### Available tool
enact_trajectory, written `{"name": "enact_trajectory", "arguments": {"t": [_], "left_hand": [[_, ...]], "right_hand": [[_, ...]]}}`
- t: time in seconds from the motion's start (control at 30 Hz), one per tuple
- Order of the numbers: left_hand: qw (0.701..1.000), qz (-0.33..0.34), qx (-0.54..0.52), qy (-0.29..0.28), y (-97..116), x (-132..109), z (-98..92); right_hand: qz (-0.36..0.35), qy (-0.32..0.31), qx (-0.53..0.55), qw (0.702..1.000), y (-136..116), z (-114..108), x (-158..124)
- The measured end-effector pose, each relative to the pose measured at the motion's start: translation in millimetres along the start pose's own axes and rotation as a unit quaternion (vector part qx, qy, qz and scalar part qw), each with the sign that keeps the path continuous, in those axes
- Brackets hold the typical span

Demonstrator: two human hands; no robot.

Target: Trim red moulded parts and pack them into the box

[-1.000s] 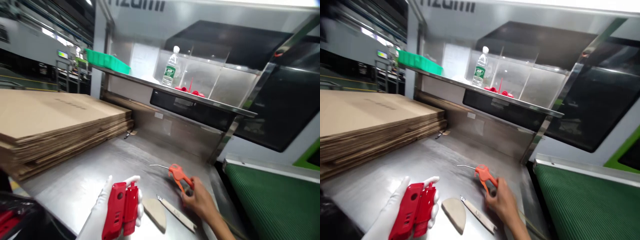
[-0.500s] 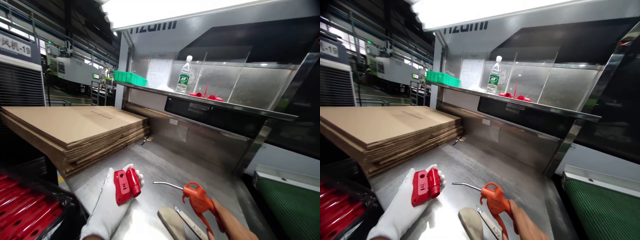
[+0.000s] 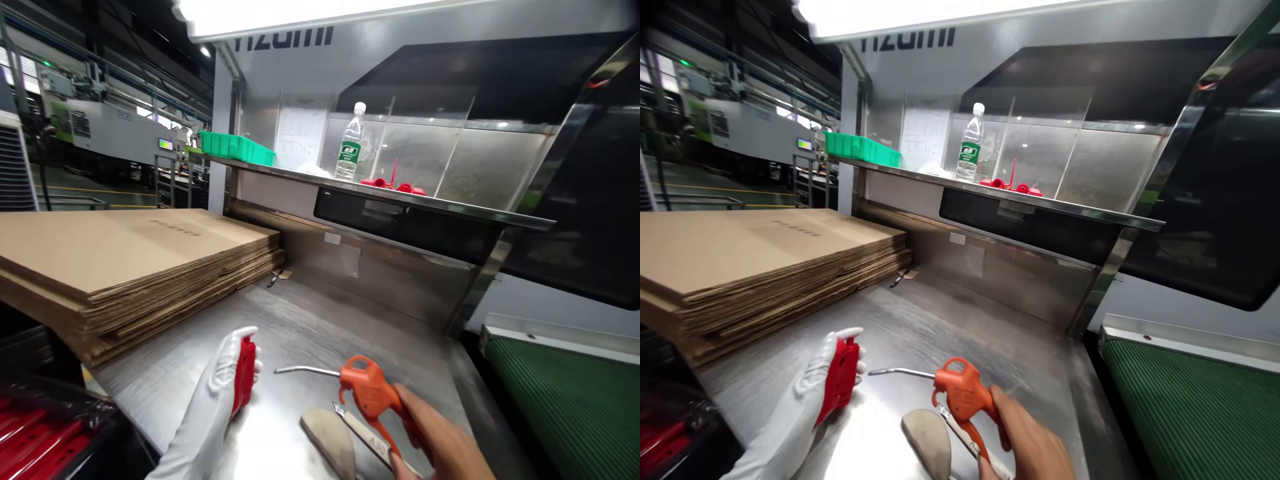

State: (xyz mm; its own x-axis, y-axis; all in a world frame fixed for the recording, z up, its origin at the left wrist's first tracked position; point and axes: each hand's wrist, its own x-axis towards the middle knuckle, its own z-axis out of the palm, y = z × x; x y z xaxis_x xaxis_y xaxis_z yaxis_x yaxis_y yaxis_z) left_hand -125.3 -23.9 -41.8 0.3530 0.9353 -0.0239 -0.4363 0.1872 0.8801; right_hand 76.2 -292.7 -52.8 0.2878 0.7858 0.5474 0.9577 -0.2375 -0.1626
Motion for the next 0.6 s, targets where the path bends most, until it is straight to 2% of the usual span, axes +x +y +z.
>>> {"name": "enact_trajectory", "arguments": {"t": [0.1,0.17,0.23,0.33,0.43,0.53,0.6], "left_hand": [[0.997,-0.051,-0.04,-0.053,1.7,-9.2,4.8],[0.988,-0.092,-0.07,-0.098,7.4,-19.6,8.0],[0.975,-0.137,-0.107,-0.138,16.1,-31.6,11.0],[0.947,-0.194,-0.176,-0.188,28.4,-49.4,14.3],[0.917,-0.234,-0.227,-0.23,32.2,-63.6,13.7],[0.907,-0.246,-0.235,-0.247,26.4,-72.4,9.2],[0.913,-0.228,-0.226,-0.251,20.2,-76.0,5.8]], "right_hand": [[0.098,-0.039,0.031,0.994,4.0,-4.3,9.1],[0.177,-0.092,0.029,0.98,15.2,-4.2,19.1],[0.218,-0.129,0.016,0.967,30.3,1.5,29.1],[0.224,-0.14,-0.015,0.965,49.3,18.6,39.3],[0.22,-0.14,-0.059,0.964,55.8,33.3,42.8],[0.207,-0.111,-0.099,0.967,41.4,36.9,42.3],[0.173,-0.095,-0.098,0.975,14.2,37.3,40.8]]}}
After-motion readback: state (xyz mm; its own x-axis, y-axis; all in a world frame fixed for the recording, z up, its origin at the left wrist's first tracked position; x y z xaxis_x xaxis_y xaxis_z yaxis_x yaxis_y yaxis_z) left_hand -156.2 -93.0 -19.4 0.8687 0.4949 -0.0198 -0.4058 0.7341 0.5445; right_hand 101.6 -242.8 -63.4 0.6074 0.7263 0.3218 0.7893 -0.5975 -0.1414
